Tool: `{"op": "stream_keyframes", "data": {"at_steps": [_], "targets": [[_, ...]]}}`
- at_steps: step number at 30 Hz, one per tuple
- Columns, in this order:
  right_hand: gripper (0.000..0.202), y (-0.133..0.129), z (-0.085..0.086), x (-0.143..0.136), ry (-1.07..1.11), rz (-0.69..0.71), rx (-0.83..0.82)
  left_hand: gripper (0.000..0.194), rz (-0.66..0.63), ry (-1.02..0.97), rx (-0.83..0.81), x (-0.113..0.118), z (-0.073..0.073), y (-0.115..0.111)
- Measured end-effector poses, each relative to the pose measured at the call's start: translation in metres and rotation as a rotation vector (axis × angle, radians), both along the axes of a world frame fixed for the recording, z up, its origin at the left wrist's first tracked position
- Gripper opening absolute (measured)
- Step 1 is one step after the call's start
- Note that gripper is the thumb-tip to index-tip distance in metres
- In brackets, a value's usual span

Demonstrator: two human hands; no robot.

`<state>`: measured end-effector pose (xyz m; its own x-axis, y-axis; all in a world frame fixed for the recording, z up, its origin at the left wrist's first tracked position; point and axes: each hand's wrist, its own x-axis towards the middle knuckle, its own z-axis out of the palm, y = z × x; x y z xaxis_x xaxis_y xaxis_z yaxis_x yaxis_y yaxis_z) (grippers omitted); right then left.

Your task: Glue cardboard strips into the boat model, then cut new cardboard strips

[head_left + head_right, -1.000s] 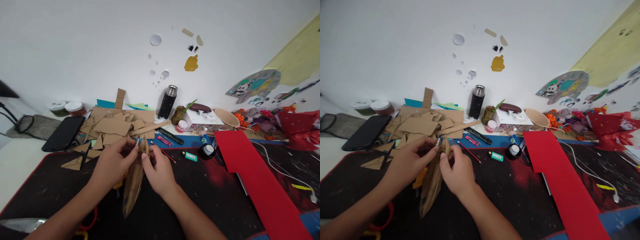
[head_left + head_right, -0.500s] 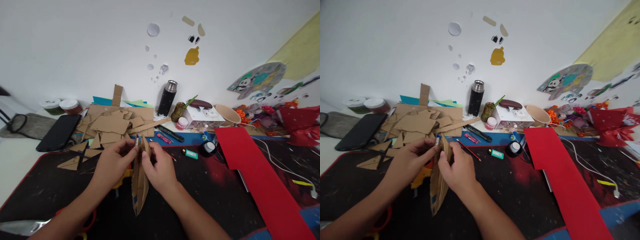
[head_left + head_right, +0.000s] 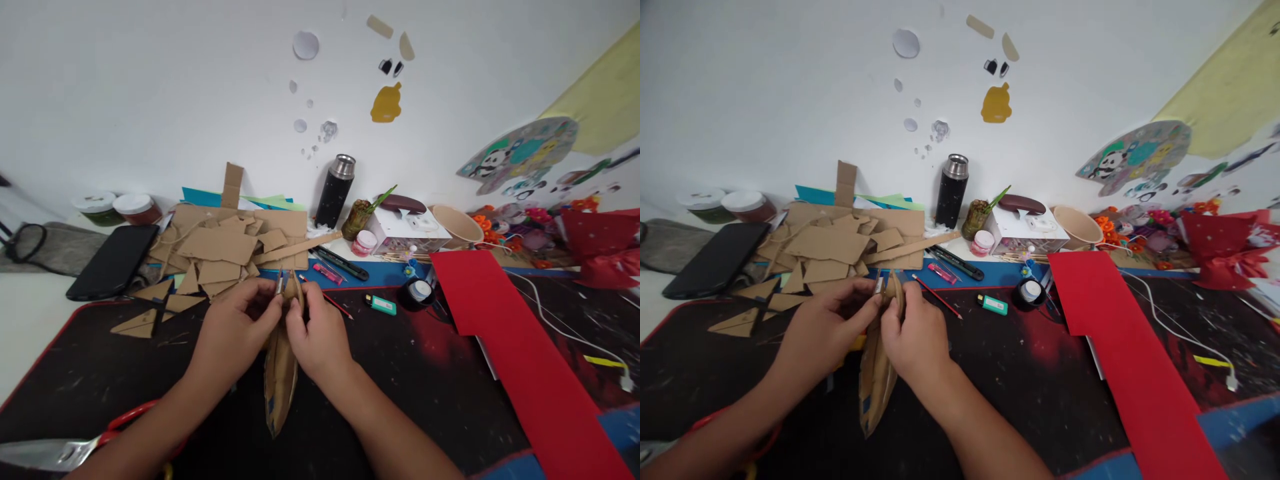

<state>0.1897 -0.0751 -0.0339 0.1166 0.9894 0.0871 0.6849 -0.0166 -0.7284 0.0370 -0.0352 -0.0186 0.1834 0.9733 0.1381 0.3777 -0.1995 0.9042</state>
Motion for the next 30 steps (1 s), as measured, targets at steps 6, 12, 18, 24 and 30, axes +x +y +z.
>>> {"op": "stream_keyframes", "data": {"at_steps": [6, 12, 18, 24, 30], "targets": [[0.009, 0.002, 0.001, 0.002, -0.045, -0.012, -0.004, 0.022, 0.006, 0.098, 0.055, 0.002, 0.001, -0.003], [0.007, -0.001, 0.004, 0.002, -0.034, -0.007, 0.006, 0.019, 0.004, 0.09, 0.073, 0.004, 0.004, -0.005], [0.005, -0.002, 0.006, 0.003, -0.021, 0.006, 0.017, 0.017, 0.012, 0.088, 0.103, 0.003, 0.005, -0.006], [0.005, -0.002, 0.008, 0.004, -0.034, 0.041, 0.003, 0.016, -0.006, 0.115, 0.142, 0.002, 0.004, -0.007], [0.003, -0.003, 0.011, 0.005, -0.024, 0.051, -0.006, 0.014, -0.03, 0.151, 0.2, 0.002, 0.004, -0.008]]}}
